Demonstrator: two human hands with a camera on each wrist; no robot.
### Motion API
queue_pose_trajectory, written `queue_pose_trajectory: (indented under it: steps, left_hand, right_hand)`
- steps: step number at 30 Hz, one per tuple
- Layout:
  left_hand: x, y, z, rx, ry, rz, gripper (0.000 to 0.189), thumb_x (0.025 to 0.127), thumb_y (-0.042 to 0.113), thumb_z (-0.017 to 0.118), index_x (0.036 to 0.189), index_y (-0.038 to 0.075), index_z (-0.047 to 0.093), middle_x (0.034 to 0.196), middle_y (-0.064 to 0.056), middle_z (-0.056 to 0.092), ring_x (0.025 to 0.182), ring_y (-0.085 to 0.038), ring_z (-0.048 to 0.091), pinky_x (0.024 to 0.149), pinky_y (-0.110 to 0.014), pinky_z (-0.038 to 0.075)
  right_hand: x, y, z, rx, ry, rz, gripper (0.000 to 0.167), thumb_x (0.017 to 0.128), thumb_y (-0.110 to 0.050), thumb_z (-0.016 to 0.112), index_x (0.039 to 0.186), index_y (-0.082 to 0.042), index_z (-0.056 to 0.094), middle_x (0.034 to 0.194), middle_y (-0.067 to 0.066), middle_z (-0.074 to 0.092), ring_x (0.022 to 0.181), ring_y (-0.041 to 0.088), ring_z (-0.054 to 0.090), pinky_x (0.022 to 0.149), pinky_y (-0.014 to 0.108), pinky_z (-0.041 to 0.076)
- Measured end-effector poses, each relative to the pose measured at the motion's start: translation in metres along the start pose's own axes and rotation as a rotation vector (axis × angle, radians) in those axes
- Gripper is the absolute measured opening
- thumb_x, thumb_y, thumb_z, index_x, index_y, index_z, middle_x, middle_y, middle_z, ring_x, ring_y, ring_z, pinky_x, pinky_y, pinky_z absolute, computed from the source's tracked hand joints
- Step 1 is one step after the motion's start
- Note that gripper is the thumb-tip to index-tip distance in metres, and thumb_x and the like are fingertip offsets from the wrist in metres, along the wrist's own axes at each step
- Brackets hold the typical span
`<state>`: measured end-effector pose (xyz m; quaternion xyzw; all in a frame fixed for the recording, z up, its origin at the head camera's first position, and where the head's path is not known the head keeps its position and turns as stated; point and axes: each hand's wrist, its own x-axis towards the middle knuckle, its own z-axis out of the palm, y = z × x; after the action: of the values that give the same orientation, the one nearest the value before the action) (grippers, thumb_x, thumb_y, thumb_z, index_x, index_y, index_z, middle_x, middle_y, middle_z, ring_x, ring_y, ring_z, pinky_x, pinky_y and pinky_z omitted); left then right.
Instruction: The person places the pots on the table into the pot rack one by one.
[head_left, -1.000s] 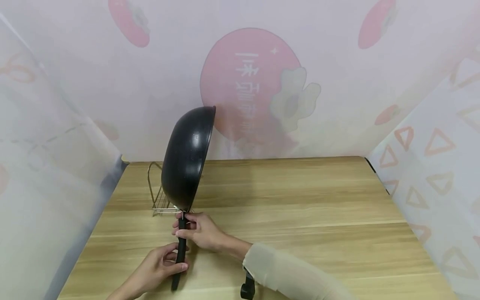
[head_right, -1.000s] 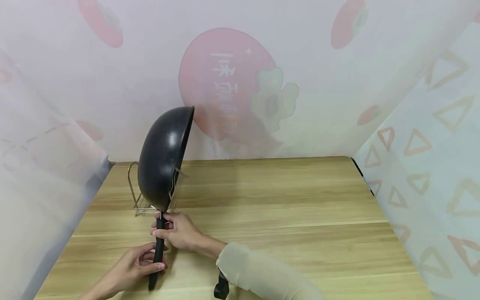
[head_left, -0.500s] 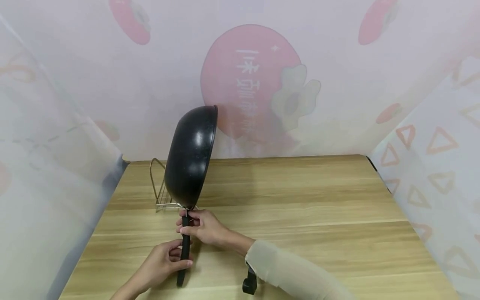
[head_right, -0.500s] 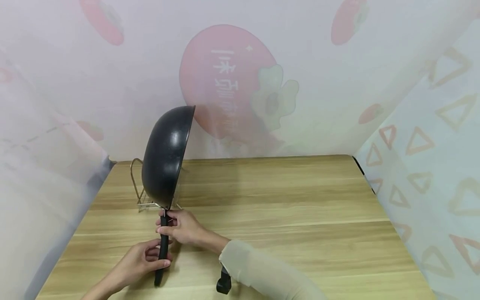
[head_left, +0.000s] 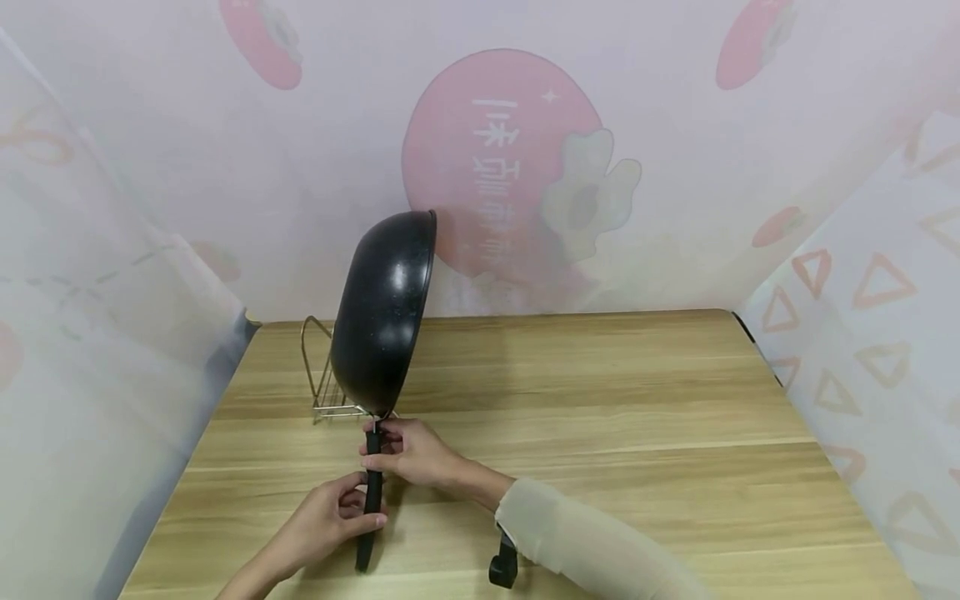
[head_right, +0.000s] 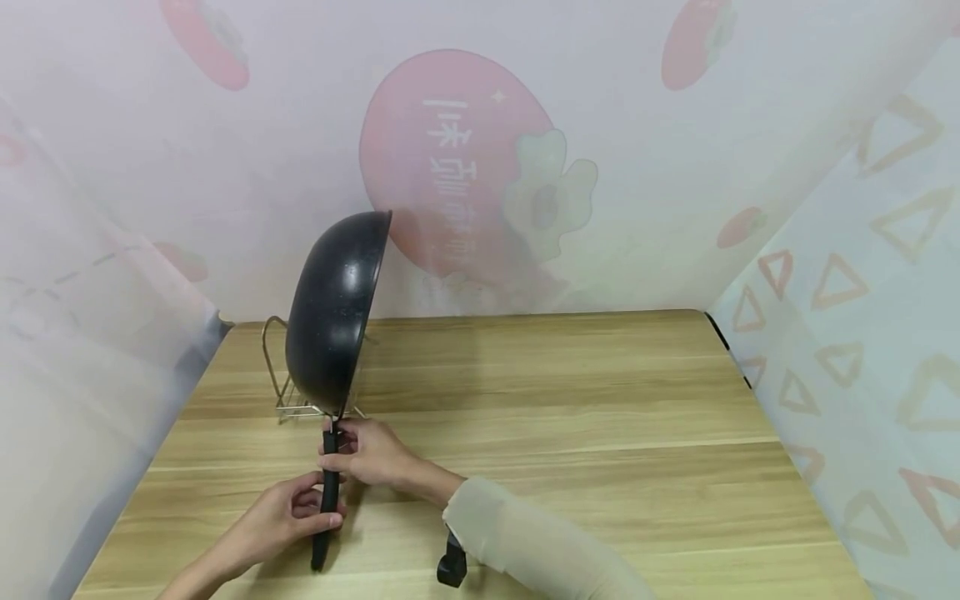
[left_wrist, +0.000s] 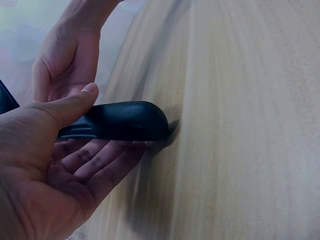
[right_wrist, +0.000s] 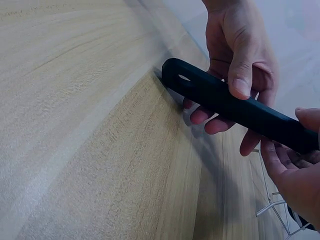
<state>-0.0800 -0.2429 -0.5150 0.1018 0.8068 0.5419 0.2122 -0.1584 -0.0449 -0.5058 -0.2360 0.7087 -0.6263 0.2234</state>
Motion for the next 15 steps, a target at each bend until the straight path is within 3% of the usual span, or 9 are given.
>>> queue_pose_trajectory:
  steps: [8,15]
  left_hand:
    - [0.0,-0.003,-0.003,0.003,-0.014,0.001,0.062,0.096,0.015,0.08,0.138,-0.02,0.05,0.101,-0.011,0.078,0.09,-0.013,0.076,0.076,-0.025,0.061]
    - [-0.002,-0.002,-0.011,-0.009,-0.028,0.006,0.064,0.097,0.015,0.079,0.14,-0.02,0.048,0.106,-0.015,0.077,0.093,-0.013,0.076,0.078,-0.026,0.062]
  right_hand:
    - [0.0,-0.001,-0.009,-0.09,0.008,0.016,0.039,0.099,-0.02,0.078,0.133,-0.005,0.068,0.11,-0.001,0.077,0.098,0.003,0.073,0.087,0.017,0.056]
    - [-0.006,0.0,-0.029,-0.272,-0.057,-0.012,0.049,0.1,-0.026,0.077,0.14,-0.001,0.065,0.123,0.01,0.076,0.105,0.005,0.071,0.09,0.016,0.055]
